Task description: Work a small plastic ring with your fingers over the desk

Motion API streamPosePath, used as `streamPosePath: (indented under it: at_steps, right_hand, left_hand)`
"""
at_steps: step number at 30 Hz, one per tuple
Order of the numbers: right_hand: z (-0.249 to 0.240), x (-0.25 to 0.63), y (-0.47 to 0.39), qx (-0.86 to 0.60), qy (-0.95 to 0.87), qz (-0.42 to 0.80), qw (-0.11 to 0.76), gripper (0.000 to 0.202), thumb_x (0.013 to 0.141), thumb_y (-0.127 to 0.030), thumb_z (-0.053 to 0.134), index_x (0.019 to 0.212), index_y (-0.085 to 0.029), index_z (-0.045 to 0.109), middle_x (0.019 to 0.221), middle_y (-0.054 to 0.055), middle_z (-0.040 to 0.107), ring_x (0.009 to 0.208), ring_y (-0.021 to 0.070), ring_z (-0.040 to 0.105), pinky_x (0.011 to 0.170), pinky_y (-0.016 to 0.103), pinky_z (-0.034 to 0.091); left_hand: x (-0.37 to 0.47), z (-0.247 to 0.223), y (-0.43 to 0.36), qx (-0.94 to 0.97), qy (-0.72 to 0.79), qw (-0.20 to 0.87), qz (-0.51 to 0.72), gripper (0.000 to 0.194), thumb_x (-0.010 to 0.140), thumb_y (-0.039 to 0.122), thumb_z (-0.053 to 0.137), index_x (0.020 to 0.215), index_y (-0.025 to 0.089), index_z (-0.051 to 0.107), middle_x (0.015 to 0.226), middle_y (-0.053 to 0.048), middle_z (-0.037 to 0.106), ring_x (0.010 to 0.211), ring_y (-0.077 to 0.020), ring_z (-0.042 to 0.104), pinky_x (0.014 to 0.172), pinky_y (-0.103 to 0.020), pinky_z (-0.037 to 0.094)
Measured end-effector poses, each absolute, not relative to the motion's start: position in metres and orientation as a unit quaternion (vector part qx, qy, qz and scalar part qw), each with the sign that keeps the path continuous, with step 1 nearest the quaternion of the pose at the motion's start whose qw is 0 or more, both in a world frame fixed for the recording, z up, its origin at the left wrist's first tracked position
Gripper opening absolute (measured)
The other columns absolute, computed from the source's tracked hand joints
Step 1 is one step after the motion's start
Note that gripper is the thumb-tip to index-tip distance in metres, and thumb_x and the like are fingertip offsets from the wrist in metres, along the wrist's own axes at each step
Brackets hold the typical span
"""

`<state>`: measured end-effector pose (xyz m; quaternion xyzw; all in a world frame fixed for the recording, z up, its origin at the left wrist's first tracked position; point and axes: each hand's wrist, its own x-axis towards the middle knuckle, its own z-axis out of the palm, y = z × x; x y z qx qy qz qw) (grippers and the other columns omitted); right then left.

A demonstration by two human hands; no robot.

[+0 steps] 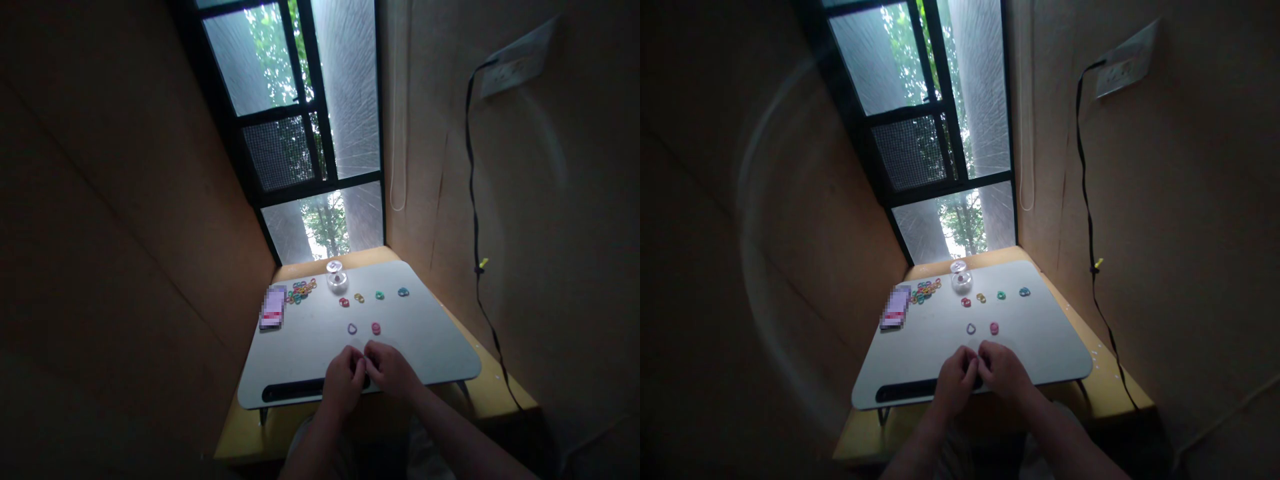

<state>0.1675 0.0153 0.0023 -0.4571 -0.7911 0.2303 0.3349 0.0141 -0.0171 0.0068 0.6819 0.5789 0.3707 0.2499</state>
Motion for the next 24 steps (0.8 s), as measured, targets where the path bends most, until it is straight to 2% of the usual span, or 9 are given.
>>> streamPosePath:
  at_steps: [24]
  right_hand:
    - [0.0005, 0.1677, 0.0167, -0.451, -0.795, 0.225, 0.339, 0.008, 0.080, -0.019, 0.051, 0.072, -0.020, 0.050, 0.068, -0.001, 0.057, 0.063, 0.0135, 0.049, 0.060, 0.025, 0.031]
  left_hand:
    - [0.0150, 0.0077, -0.0166, 0.686, 0.578, 0.244, 0.368, 0.013, 0.090, 0.028, 0.048, 0.083, 0.020, 0.056, 0.073, 0.001, 0.061, 0.068, -0.0146, 0.055, 0.064, -0.026, 0.036]
